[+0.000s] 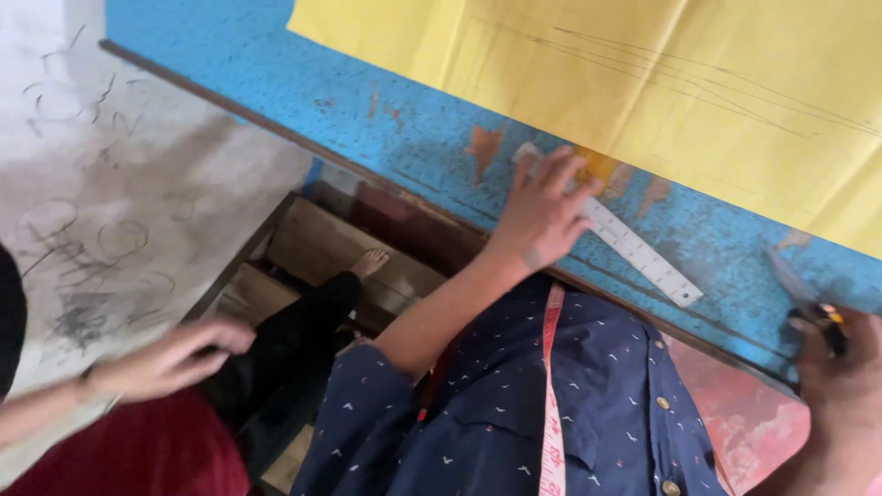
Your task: The person uses a metal ruler and a pencil to draw straight lines and measurements on a large sheet of yellow paper. They repeatedly reposition the ruler to create a grid-like pattern and occasionally reference a notebook on the table.
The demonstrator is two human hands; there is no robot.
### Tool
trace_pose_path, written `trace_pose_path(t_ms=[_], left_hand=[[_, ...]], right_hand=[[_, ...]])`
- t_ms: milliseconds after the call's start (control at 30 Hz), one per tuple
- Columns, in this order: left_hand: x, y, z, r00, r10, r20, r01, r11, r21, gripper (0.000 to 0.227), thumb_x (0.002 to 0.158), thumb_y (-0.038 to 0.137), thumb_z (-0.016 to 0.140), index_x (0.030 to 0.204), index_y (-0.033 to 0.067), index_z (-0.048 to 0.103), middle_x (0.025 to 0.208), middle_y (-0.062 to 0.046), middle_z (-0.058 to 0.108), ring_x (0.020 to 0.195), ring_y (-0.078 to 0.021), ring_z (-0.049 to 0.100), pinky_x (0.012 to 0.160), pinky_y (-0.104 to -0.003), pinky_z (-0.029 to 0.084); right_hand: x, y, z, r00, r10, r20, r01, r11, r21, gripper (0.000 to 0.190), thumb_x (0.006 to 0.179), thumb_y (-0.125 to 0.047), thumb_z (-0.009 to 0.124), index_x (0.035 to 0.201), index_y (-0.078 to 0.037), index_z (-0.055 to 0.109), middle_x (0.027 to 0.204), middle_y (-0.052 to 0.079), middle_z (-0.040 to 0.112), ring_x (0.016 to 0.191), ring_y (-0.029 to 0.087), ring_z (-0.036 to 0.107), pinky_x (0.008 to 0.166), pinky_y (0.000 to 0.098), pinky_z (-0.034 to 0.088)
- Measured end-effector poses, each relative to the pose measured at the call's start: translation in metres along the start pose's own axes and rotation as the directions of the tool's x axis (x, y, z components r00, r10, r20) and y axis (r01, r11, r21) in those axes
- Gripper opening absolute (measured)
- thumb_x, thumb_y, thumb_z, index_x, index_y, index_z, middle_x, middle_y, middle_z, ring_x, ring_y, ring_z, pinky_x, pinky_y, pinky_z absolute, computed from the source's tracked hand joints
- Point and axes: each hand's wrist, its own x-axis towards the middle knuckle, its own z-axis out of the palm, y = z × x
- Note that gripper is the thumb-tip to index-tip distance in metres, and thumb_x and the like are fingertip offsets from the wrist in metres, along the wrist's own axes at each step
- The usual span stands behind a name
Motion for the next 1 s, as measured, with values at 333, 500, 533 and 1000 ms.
trace_pose_path(t_ms=[333, 500, 533, 1000], left_hand=[[0.0, 0.031, 0.018, 0.984, 0.171, 0.049, -0.164, 0.979, -0.119, 0.026, 0.077, 0.004, 0.082, 0.1, 0.012, 0.072, 0.136, -0.018, 0.056, 0.145, -0.0425, 0.036, 0.115, -0.077, 0.025], [0.013, 0.037, 0.017, 0.983, 0.155, 0.101, -0.158, 0.987, 0.028, 0.031, 0.077, 0.011, 0.08, 0.106, 0.0154, 0.068, 0.126, -0.009, 0.057, 0.133, -0.0351, 0.043, 0.112, -0.065, 0.029], [0.02, 0.038, 0.027, 0.981, 0.189, 0.042, -0.192, 0.977, 0.095, 0.03, 0.074, 0.015, 0.082, 0.099, 0.0167, 0.065, 0.117, -0.006, 0.058, 0.124, -0.0331, 0.048, 0.103, -0.06, 0.034], [0.035, 0.086, 0.059, 0.958, 0.146, -0.247, -0.119, 0.986, 0.119, 0.003, 0.102, 0.033, 0.065, 0.104, 0.0298, 0.066, 0.091, 0.009, 0.063, 0.099, -0.0142, 0.066, 0.105, -0.038, 0.037]], right_hand=[[0.003, 0.031, -0.001, 0.994, 0.041, -0.102, -0.04, 0.999, 0.011, 0.027, 0.125, 0.003, 0.073, 0.147, 0.015, 0.064, 0.122, 0.03, 0.07, 0.109, 0.04, 0.069, 0.092, 0.0414, 0.052], [0.022, 0.014, -0.014, 0.963, -0.206, -0.175, 0.141, 0.935, -0.326, 0.02, 0.117, -0.014, 0.082, 0.13, 0.001, 0.078, 0.115, 0.022, 0.069, 0.112, 0.044, 0.061, 0.099, 0.0491, 0.05], [0.026, 0.017, -0.018, 0.963, -0.207, -0.172, 0.148, 0.94, -0.306, 0.018, 0.116, -0.015, 0.078, 0.128, -0.001, 0.076, 0.117, 0.021, 0.069, 0.111, 0.044, 0.06, 0.097, 0.0494, 0.049], [0.05, 0.048, -0.039, 0.944, -0.331, 0.001, 0.303, 0.863, -0.404, 0.044, 0.085, -0.045, 0.077, 0.116, -0.017, 0.063, 0.094, 0.002, 0.058, 0.09, 0.025, 0.07, 0.074, 0.0368, 0.058]])
